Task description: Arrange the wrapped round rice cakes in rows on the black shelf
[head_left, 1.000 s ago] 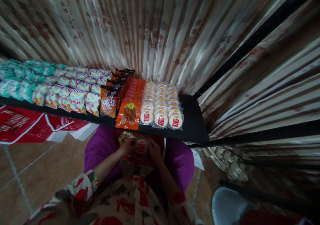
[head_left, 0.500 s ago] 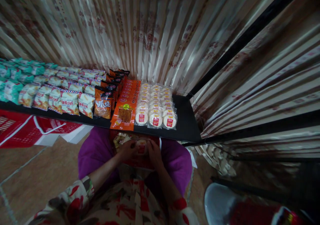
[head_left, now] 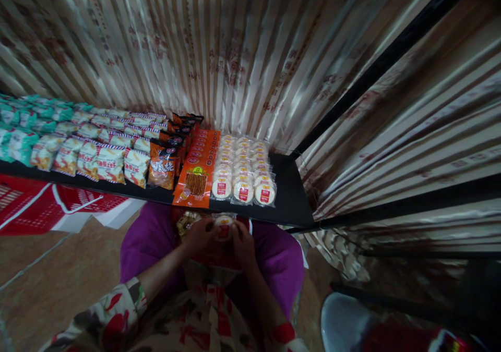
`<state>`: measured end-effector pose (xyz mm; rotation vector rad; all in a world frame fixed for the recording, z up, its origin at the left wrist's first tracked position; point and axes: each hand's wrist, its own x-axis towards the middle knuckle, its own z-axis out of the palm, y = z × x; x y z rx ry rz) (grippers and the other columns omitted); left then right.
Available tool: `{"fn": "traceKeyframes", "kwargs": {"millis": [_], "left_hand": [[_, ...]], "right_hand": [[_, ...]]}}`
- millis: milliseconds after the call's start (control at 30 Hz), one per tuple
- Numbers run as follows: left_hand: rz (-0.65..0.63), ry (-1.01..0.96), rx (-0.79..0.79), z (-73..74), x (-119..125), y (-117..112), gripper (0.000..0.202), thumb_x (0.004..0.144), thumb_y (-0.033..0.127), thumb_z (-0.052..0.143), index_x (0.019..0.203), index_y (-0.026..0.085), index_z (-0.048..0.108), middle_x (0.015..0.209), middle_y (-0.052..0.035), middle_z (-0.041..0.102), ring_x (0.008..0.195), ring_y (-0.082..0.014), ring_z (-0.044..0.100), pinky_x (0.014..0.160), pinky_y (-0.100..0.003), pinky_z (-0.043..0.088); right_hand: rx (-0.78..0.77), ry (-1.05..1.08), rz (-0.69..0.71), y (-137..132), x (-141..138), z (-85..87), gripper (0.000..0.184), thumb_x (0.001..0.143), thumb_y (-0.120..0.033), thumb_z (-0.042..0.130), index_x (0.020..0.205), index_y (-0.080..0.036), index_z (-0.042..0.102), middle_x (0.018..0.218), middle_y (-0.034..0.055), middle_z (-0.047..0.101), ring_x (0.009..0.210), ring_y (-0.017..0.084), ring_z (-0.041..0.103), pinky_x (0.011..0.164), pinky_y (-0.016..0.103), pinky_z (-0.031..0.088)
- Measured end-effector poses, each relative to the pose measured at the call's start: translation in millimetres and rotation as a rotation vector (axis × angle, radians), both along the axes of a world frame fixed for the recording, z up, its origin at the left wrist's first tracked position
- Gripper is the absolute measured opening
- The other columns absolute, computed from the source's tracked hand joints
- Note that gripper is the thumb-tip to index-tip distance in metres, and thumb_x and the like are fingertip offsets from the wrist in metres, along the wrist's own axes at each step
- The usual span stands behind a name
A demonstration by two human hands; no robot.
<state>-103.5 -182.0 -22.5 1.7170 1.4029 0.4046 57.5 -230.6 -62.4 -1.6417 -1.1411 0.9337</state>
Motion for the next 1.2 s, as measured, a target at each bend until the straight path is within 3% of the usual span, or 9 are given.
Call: {"fn": "traceKeyframes", "kwargs": {"millis": [367,667,800,1033,1200], "left_hand": [[0.050,0.011,0.061,6.6,7,2,0.017,0.076,0.034,0.054,0.075,0.017,0.056,0.069,0.0020,0.056,0.065,-0.0130,0.049,0.059,-0.023,0.032],[0.113,-0.191,0.079,13.1,8,8,0.013,0.075,0.030,0.050,0.068,0.018,0.048,0.062,0.0061,0.045,0.058,-0.0096,0.040,0.055,-0.021,0.030],[0.151,-0.187,0.122,10.3,10,11,0.009,0.075,0.025,0.049,0.078,0.018,0.054,0.066,0.0049,0.049,0.060,-0.0099,0.043,0.058,-0.021,0.035],[0.246,-0.164,0.218,12.7,13,16,0.026,0.075,0.018,0.050,0.100,0.018,0.056,0.088,-0.0011,0.061,0.072,-0.0118,0.054,0.074,-0.026,0.044],[0.272,-0.251,0.253,8.1,11,17,0.039,0.074,0.016,0.050,0.113,0.015,0.051,0.097,-0.0053,0.059,0.067,-0.0103,0.054,0.070,-0.026,0.048]], "right_hand": [[0.016,0.021,-0.031,1,0,11.1,0.037,0.080,-0.044,0.052,0.107,-0.021,0.061,0.105,0.0055,0.067,0.094,0.021,0.062,0.082,0.033,0.051],[0.072,0.045,-0.053,15,-3,19.0,0.038,0.078,-0.041,0.054,0.110,-0.020,0.061,0.101,0.0053,0.069,0.090,0.020,0.063,0.080,0.033,0.052],[0.106,0.042,-0.070,23,-4,20.8,0.040,0.078,-0.042,0.054,0.108,-0.017,0.062,0.102,0.0072,0.069,0.090,0.020,0.063,0.081,0.032,0.051],[0.127,0.023,-0.061,39,-3,23.0,0.039,0.079,-0.042,0.053,0.109,-0.018,0.061,0.103,0.0077,0.068,0.089,0.021,0.064,0.081,0.034,0.051],[0.139,-0.004,-0.061,52,-3,24.4,0.038,0.079,-0.041,0.052,0.109,-0.019,0.061,0.102,0.0076,0.068,0.088,0.021,0.063,0.081,0.033,0.050]]}}
